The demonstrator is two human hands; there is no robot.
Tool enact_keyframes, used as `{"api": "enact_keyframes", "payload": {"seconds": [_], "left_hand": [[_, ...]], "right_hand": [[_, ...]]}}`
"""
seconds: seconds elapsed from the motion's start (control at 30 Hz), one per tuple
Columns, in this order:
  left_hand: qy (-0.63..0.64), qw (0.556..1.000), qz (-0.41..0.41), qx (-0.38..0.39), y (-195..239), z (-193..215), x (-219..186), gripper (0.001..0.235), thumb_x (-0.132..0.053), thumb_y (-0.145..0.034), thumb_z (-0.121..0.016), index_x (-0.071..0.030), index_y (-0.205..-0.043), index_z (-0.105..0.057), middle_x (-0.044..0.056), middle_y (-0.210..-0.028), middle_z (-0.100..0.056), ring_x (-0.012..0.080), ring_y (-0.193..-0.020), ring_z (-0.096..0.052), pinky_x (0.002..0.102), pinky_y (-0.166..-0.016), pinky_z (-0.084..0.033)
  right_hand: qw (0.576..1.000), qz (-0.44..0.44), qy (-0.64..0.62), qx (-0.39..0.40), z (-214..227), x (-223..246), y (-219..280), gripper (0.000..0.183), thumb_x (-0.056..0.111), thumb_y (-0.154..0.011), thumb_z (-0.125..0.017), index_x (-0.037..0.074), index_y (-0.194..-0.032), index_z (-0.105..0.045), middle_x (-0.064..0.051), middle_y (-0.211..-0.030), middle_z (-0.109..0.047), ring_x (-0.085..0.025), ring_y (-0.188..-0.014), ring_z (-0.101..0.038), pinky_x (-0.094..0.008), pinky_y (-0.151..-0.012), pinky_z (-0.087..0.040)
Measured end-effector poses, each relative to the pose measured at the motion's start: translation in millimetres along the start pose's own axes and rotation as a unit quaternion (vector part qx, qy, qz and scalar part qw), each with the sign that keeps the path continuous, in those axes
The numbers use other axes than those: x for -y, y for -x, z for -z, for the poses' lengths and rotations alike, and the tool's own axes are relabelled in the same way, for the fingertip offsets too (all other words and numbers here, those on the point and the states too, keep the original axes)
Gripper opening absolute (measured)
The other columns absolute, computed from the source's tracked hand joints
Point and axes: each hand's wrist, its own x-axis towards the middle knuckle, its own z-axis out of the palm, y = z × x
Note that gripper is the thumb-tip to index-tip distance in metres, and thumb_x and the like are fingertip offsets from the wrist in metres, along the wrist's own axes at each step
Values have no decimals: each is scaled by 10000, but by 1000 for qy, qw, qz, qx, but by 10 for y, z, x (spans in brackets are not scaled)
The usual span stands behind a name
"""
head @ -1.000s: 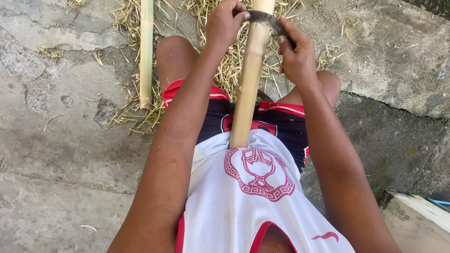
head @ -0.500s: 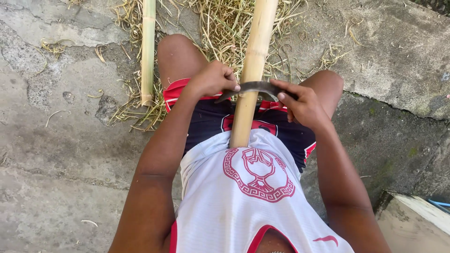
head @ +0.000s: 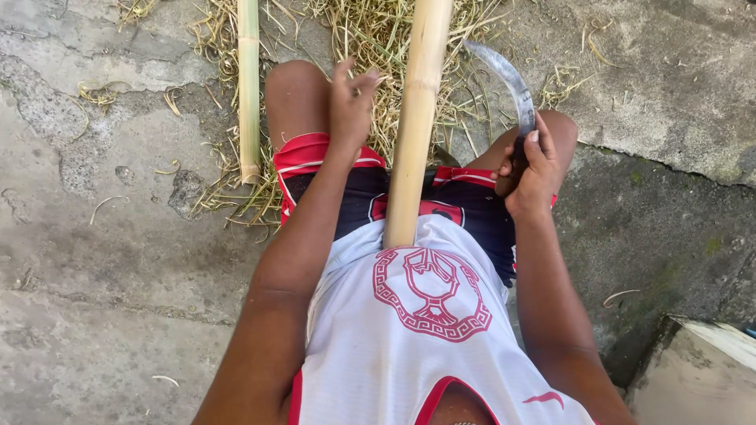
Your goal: Stripping or scraping the outer layer of a bamboo pole using a curved sickle-like knife.
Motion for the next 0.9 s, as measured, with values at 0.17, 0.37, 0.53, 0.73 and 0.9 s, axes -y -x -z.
{"api": "enact_keyframes", "payload": {"seconds": [0.17, 0.37, 0.53, 0.73, 0.9], "left_hand": [[-34, 994, 4, 105, 163, -504, -145, 832, -491, -833, -804, 20, -1384, -448, 137, -1094, -703, 200, -950, -701, 364, -831, -593], [38, 983, 118, 132, 137, -567, -322, 780, -662, -832, -656, 61, -1125, -658, 109, -777, -659, 180, -562, -669, 349, -529, -621], [122, 966, 153, 171, 185, -499, -404, 810, -733, -812, -550, 9, -1125, -627, 116, -712, -653, 172, -475, -677, 323, -445, -612], [105, 972, 101, 182, 319, -412, -170, 648, -580, -911, -639, 18, -1156, -596, 104, -801, -665, 168, -572, -701, 339, -523, -641], [75, 978, 66, 184, 317, -384, -205, 560, -501, -904, -682, 18, -1100, -600, 85, -766, -652, 162, -538, -666, 333, -480, -599]], "right_hand": [[999, -7, -46, -3, -106, -144, -89, 422, 260, -1113, -519, 164, -1523, -484, -61, -840, -624, -130, -552, -565, -349, -512, -557], [995, -3, -82, 52, -205, -149, -68, 326, 300, -1106, -535, 118, -1376, -539, -65, -851, -624, -137, -550, -553, -364, -517, -550], [992, 10, -103, 77, -374, 2, 1, 314, 332, -1109, -545, 83, -1297, -577, -62, -837, -602, -130, -552, -545, -353, -525, -546], [994, 18, -70, 76, -518, 15, 0, 349, 356, -1088, -554, 59, -1269, -579, -47, -819, -595, -119, -543, -547, -339, -518, -551], [994, 17, -55, 93, -626, -34, -77, 307, 331, -1088, -575, 54, -1221, -579, -58, -803, -598, -126, -527, -544, -344, -515, -554]]}}
